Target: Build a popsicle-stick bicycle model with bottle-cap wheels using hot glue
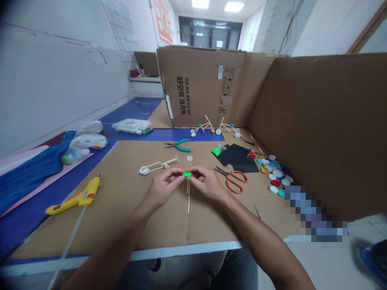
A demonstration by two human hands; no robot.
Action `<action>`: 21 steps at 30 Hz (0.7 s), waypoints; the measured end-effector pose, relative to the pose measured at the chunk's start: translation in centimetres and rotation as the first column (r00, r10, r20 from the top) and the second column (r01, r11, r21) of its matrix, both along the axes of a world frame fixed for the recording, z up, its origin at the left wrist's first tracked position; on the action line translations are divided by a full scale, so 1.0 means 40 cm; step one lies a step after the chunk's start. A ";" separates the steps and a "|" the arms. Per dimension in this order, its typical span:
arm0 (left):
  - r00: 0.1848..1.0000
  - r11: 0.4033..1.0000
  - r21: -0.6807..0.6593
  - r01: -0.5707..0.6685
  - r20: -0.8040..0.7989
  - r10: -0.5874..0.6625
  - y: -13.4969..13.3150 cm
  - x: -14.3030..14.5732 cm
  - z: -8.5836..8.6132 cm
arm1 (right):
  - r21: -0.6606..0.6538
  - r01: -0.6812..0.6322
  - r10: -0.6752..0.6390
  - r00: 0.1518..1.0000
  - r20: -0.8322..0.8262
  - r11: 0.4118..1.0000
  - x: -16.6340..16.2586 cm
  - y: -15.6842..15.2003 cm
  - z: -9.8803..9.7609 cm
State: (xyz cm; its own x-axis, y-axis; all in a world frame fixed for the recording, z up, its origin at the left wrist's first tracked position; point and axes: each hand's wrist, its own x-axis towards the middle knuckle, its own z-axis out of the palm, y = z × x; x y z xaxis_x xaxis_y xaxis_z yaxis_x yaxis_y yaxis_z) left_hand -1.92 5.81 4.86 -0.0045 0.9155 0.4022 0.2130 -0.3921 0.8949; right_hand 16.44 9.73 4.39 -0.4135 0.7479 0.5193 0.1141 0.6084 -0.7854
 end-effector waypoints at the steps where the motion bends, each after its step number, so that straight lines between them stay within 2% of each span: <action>1: 1.000 1.000 -0.002 -0.001 -0.002 0.001 0.001 0.000 -0.001 | 0.011 -0.002 0.002 1.000 0.002 1.000 0.000 -0.001 0.002; 15: 0.997 0.995 0.096 0.015 -0.073 -0.008 0.011 -0.007 -0.020 | 0.027 0.012 -0.012 1.000 0.015 1.000 -0.001 0.002 -0.003; 21: 0.995 0.987 0.159 0.005 -0.099 0.011 0.010 -0.006 -0.015 | -0.040 -0.015 0.014 1.000 -0.015 0.999 0.003 0.004 -0.013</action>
State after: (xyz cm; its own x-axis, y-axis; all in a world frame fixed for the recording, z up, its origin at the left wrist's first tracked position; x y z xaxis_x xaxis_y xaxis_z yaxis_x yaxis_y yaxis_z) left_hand -2.17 6.22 4.26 0.0398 0.8402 0.5409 0.2993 -0.5265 0.7958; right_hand 16.55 9.88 3.88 -0.4167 0.7625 0.4950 0.0934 0.5775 -0.8110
